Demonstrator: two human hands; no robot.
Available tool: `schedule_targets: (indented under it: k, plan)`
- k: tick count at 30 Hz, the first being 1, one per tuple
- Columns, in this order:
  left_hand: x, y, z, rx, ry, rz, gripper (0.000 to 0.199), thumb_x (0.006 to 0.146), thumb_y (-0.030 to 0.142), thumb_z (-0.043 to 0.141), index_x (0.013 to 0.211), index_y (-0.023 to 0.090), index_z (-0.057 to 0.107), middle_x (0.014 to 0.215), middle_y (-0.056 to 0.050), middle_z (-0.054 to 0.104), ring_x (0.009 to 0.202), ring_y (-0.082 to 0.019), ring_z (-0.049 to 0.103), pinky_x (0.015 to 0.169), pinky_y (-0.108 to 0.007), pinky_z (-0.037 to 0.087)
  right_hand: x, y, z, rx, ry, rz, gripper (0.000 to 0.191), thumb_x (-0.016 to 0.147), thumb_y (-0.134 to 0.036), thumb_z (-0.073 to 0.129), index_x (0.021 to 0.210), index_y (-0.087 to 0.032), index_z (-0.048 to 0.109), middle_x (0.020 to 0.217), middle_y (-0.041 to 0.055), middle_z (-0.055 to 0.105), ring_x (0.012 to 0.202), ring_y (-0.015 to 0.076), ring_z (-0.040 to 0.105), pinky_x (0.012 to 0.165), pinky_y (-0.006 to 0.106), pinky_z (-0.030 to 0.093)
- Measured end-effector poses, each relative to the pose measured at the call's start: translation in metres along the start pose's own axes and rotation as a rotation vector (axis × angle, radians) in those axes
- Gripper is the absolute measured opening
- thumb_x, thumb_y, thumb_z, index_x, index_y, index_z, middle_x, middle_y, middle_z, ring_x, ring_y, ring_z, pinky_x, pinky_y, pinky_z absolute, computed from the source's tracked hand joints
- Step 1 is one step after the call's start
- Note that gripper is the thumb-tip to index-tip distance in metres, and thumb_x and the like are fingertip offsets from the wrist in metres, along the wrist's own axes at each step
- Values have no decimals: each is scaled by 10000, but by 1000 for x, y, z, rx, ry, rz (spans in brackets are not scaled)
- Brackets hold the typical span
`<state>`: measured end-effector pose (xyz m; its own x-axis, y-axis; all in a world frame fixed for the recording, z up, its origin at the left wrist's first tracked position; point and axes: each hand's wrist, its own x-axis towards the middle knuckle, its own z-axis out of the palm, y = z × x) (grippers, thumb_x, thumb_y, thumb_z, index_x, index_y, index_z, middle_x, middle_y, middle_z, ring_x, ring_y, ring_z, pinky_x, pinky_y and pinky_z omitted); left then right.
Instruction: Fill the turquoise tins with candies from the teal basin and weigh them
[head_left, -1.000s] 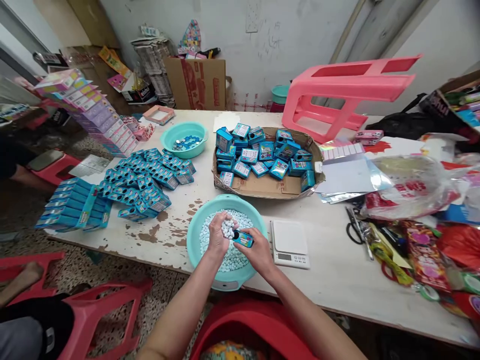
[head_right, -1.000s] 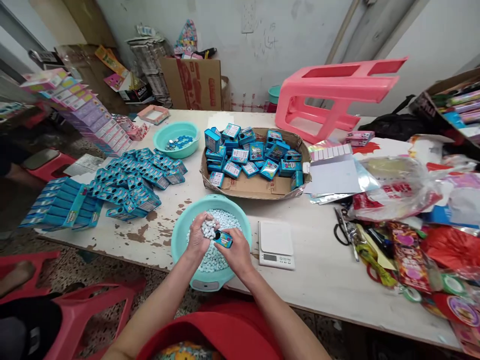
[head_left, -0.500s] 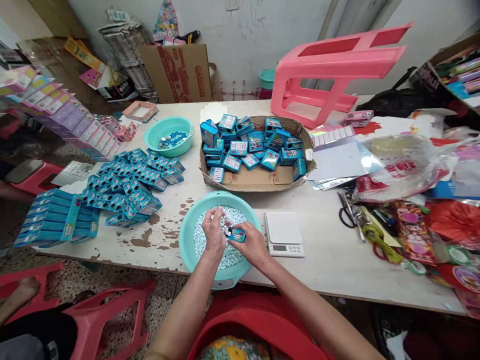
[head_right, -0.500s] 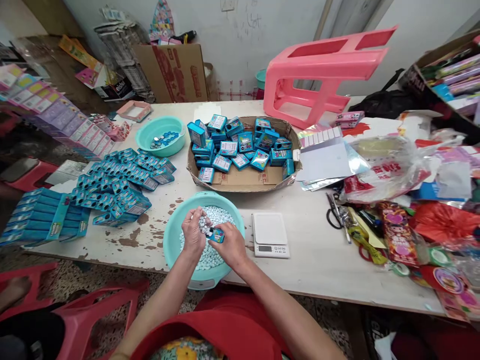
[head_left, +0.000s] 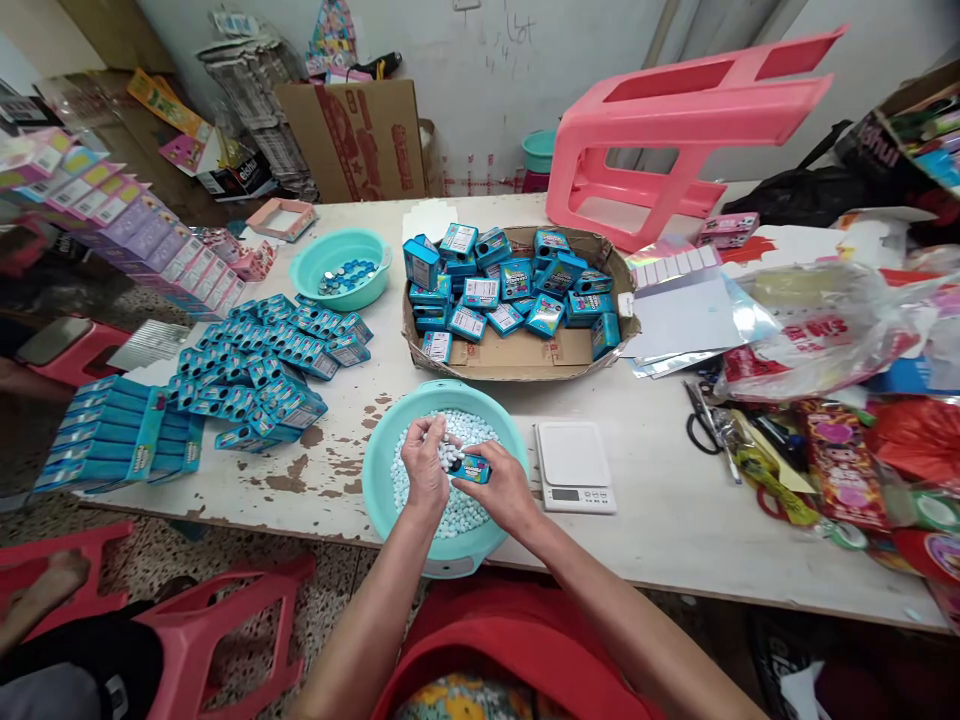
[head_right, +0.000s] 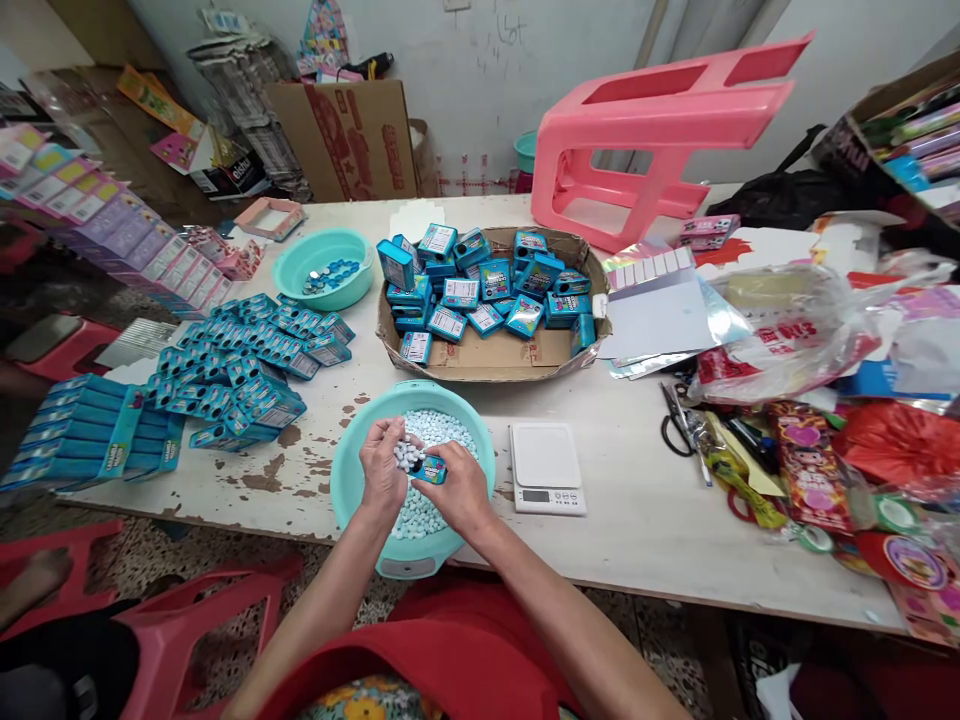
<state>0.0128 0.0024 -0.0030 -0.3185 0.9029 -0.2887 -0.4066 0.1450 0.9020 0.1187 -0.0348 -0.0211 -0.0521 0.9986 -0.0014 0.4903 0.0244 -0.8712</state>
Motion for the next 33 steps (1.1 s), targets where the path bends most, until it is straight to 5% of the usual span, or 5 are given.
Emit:
schedule_targets:
  k: [14, 22, 27, 30, 33]
  plan:
    - [0, 1, 0, -8, -46, 45, 231, 765, 374, 633, 747, 174, 520, 554, 45, 499, 529, -96, 520, 574, -227, 432, 1, -9, 1, -76, 11, -29, 324, 657, -184, 735, 955, -222, 614, 919, 33, 627, 905, 224, 582, 791, 350, 459]
    - [5, -9, -18, 62, -120, -29, 330, 826, 477, 521, 685, 179, 494, 461, 70, 319, 386, -66, 303, 400, -203, 256, -7, 6, 9, 90, -42, 47, 298, 640, -211, 753, 915, -214, 638, 874, 18, 625, 846, 200, 595, 767, 330, 469]
    - [57, -41, -46, 673, -124, 194, 352, 834, 504, 457, 723, 187, 564, 669, -29, 542, 668, -170, 537, 637, -308, 445, -25, -1, -27, 226, 48, 11, 338, 693, -310, 746, 997, -234, 620, 998, 36, 616, 951, 199, 588, 832, 327, 472]
    - [66, -77, -38, 980, -253, 287, 242, 741, 431, 618, 834, 210, 644, 1024, -95, 606, 1075, -293, 480, 929, -444, 363, -27, -6, -41, 206, 87, -23, 324, 709, -327, 735, 1001, -243, 621, 998, 42, 618, 950, 203, 590, 837, 338, 476]
    - [48, -105, -22, 1282, -439, 312, 261, 789, 384, 572, 998, 240, 633, 1194, -127, 534, 1177, -336, 393, 966, -496, 306, -19, -4, -41, 201, 142, -19, 327, 712, -326, 731, 1007, -244, 618, 990, 51, 620, 941, 213, 593, 826, 352, 485]
